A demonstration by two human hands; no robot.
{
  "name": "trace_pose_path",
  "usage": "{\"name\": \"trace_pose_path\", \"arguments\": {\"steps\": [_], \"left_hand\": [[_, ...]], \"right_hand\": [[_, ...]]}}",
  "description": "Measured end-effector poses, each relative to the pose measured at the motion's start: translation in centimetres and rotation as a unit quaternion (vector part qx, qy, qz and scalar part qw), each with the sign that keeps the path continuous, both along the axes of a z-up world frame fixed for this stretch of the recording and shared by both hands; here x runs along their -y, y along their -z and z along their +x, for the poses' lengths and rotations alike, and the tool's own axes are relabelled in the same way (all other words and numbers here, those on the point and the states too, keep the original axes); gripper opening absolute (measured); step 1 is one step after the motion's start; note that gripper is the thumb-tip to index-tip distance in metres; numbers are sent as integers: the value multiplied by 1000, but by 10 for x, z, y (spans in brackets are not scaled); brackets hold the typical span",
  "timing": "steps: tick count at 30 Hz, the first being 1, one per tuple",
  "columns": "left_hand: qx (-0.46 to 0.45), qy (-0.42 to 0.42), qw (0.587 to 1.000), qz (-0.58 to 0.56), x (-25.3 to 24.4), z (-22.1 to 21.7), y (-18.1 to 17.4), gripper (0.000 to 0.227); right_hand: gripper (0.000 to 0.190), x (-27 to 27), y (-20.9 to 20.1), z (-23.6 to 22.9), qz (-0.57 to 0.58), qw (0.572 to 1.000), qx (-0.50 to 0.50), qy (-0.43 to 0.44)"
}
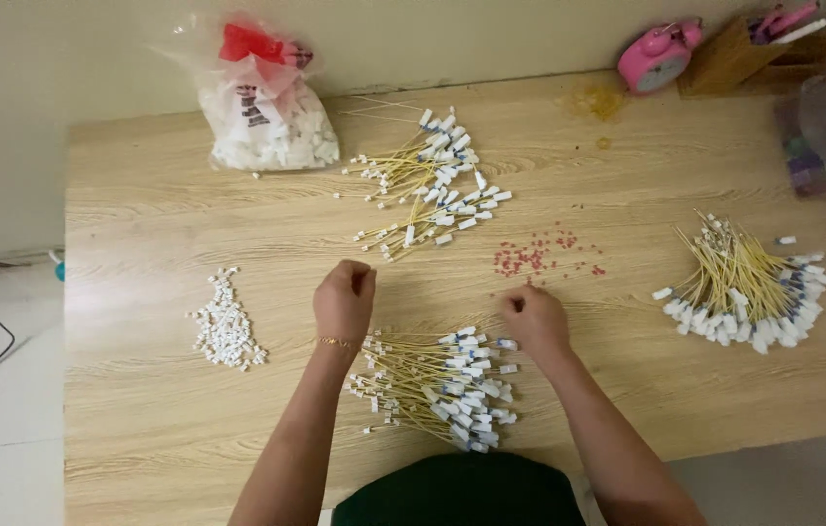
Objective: Manually assembling small white plastic components and red beads onto thin yellow wires at a desk.
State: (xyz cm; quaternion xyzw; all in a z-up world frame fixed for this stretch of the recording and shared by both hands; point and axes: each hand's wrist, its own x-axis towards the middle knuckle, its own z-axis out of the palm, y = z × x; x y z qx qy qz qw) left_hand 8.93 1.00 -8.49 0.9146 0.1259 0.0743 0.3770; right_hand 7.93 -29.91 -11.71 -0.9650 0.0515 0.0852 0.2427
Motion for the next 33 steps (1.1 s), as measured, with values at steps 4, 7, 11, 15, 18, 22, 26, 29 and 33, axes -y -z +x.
{"name": "trace_pose_path", "arguments": {"steps": [4,7,11,15,18,22,26,29,33], "left_hand": [[-15,-37,995,-93,-2,-26,-36,14],[-34,-82,979,-183,-1,-46,-43,18],[18,-71,938,-338,7,-66,-51,15],[4,-51,902,-428,23,-76,-64,16],[-8,-35,891,-453,34,-78,-62,15],[-46,-34,839,-542,45,-80,-72,16],[-78,-42,804,-588,49,-81,-79,17],[-74,-29,800,-595,51,-83,-80,18],[-54,-14,785,-617,53,-84,-87,24]], "right_hand": [[14,-3,-33,-8,108,990,-73,53],[12,-13,-55,-18,232,962,-121,83],[5,-34,-81,-29,501,855,-107,78],[13,-59,-118,-41,549,821,-150,48],[17,-67,-128,-48,568,801,-188,4],[16,-68,-137,-52,602,781,-169,-8],[17,-70,-153,-51,593,790,-156,-14],[17,-71,-156,-54,565,814,-134,-18],[16,-74,-166,-59,554,829,-73,-16]]}}
